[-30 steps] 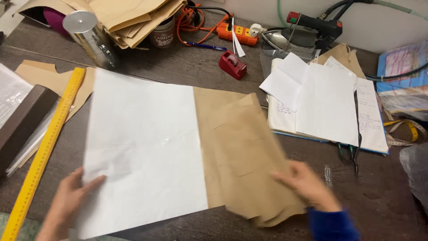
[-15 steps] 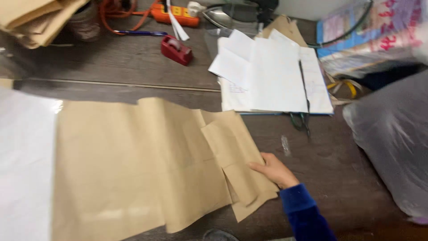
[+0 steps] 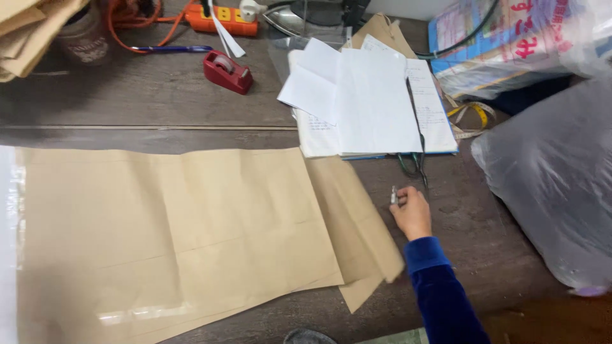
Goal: The person measures and marks a large white sheet of paper using a ruler and a pen. They then place a brown paper template on the white sheet and use scissors to cut along the template's outline.
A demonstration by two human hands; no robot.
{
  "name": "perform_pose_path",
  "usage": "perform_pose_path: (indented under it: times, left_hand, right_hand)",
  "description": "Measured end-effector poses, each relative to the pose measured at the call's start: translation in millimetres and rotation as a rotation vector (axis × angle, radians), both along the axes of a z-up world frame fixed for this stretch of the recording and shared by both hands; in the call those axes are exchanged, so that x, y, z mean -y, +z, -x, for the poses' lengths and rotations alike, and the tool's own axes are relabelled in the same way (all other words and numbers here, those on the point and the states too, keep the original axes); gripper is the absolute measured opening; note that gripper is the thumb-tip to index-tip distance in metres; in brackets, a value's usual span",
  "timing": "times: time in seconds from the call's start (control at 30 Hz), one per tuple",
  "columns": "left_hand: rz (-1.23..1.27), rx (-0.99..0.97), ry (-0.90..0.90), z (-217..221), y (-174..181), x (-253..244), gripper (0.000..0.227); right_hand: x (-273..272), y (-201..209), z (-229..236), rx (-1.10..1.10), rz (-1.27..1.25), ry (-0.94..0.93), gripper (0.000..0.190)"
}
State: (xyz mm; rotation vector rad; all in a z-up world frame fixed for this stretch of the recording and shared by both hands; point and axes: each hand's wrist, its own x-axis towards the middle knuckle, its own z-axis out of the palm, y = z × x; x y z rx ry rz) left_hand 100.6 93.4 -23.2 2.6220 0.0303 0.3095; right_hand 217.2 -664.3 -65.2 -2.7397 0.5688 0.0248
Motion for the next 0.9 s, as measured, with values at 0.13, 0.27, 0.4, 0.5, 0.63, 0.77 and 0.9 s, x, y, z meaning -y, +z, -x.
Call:
perform_pose_path:
  times: [0.13,0.27,0.4,0.5,0.63,0.77,0.9]
  left_hand:
    - [-0.137,0.05,-0.007,14.0,-23.3,52.1,0.069]
    - [-0.194,-0.057,-0.09,23.6,-33.7,130.7,0.079]
    - [-0.299,-0.211,-0.261,25.9,4.3,177.5,0.078]
    - [-0.454,-0.083,-0.255,30.8,-5.5,183.3,0.083]
    - [-0.551,0.038,-0.206,36.2,-5.6,192.6,0.092]
    - [-0.534,0.104,-0.203,33.8,10.1,198.1,0.086]
    - [-0.569,0.122,-0.185,35.0,11.5,199.1,0.086]
  right_hand:
    - [0.5,17.5,-9.3,-0.039,0.043,0.053,0.02]
    - [-7.9,65.5,-11.0,0.16,0.073,0.026,0.026]
    - [-70.3,130.1,-2.8,-0.099,-0.343,-0.028,0.052]
    - [-118.1,177.2,2.8,-0.279,-0.57,-0.192,0.066]
    - [-84.4,150.5,6.8,-0.294,-0.567,-0.169,0.073]
    - [-99.6,161.6,14.5,-0.314,-0.474,-0.001,0.059]
    - [-22.4,73.1,4.2,-0.343,-0.119,0.112,0.061]
